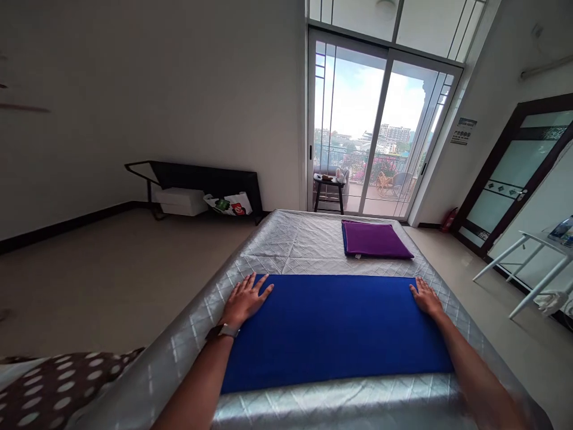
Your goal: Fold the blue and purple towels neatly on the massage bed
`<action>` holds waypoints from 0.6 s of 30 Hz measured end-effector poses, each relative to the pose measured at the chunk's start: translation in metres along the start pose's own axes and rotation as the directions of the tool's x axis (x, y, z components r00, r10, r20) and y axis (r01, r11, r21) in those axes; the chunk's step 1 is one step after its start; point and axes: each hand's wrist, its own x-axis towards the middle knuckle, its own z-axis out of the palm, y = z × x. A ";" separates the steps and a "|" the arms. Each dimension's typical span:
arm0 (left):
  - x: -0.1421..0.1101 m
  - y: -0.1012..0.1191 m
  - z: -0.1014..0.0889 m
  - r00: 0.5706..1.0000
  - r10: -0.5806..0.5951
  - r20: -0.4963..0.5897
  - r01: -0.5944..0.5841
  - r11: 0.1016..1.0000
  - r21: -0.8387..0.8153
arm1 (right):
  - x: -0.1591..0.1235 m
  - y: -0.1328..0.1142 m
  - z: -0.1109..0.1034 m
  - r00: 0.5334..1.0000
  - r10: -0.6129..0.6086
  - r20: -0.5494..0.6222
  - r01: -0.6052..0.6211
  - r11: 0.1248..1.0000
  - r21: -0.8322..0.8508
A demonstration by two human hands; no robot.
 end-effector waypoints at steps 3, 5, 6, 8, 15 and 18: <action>0.002 0.000 0.002 1.000 -0.016 -0.004 0.016 1.000 0.000 | 0.007 0.017 0.007 1.000 0.006 -0.020 -0.006 1.000 0.020; 0.004 0.000 0.002 1.000 -0.027 0.005 0.027 1.000 0.004 | 0.009 0.017 0.011 0.999 0.016 -0.029 -0.015 0.999 0.028; 0.005 0.000 0.001 0.999 -0.039 0.023 0.038 0.999 0.008 | 0.010 0.015 0.013 0.999 0.022 -0.030 -0.021 0.999 0.033; 0.006 0.001 -0.004 0.996 -0.063 0.058 0.062 0.998 0.020 | 0.011 0.013 0.014 0.999 0.030 -0.028 -0.029 0.999 0.042; 0.006 0.047 -0.035 1.000 -0.004 -0.014 0.005 0.999 0.034 | 0.009 0.009 0.010 0.999 0.040 -0.015 -0.039 0.997 0.061; -0.003 0.115 -0.032 0.982 0.189 -0.009 -0.189 0.981 0.040 | 0.008 0.009 0.012 0.999 0.042 -0.025 -0.040 0.996 0.076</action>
